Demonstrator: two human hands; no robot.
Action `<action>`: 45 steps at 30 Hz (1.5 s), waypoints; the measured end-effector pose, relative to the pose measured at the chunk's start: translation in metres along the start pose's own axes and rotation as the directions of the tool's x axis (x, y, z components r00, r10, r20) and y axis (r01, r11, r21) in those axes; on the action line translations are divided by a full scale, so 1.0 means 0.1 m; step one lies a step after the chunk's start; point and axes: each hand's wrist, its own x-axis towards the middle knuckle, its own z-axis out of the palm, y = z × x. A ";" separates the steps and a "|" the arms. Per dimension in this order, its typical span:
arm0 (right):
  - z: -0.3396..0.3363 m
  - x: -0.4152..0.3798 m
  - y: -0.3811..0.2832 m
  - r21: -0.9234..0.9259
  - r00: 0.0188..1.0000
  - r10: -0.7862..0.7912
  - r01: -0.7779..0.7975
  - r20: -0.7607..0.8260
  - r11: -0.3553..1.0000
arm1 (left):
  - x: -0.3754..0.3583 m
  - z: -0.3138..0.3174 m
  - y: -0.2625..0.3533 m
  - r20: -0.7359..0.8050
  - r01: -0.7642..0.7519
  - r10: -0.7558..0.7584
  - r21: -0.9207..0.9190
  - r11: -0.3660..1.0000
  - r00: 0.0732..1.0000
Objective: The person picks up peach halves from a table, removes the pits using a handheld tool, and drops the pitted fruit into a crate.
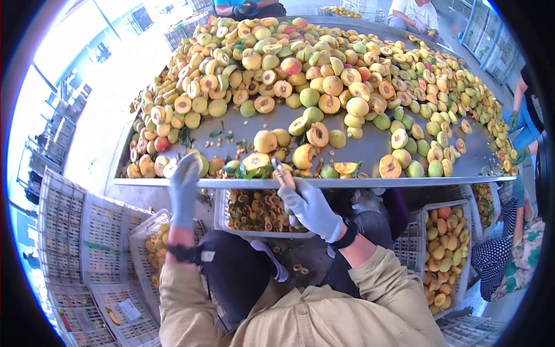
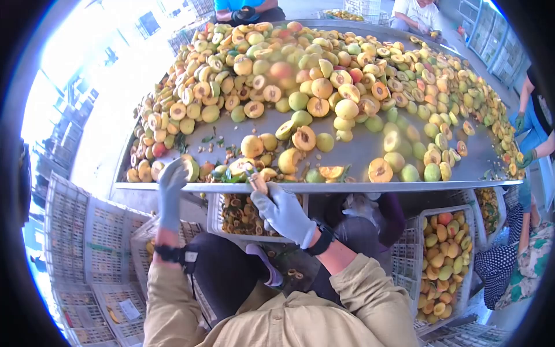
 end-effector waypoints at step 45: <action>0.16 0.12 0.54 -0.735 0.889 -0.452 0.262 -0.068 0.625 | -0.81 1.38 0.28 0.163 0.274 -0.224 -0.686 0.674 0.961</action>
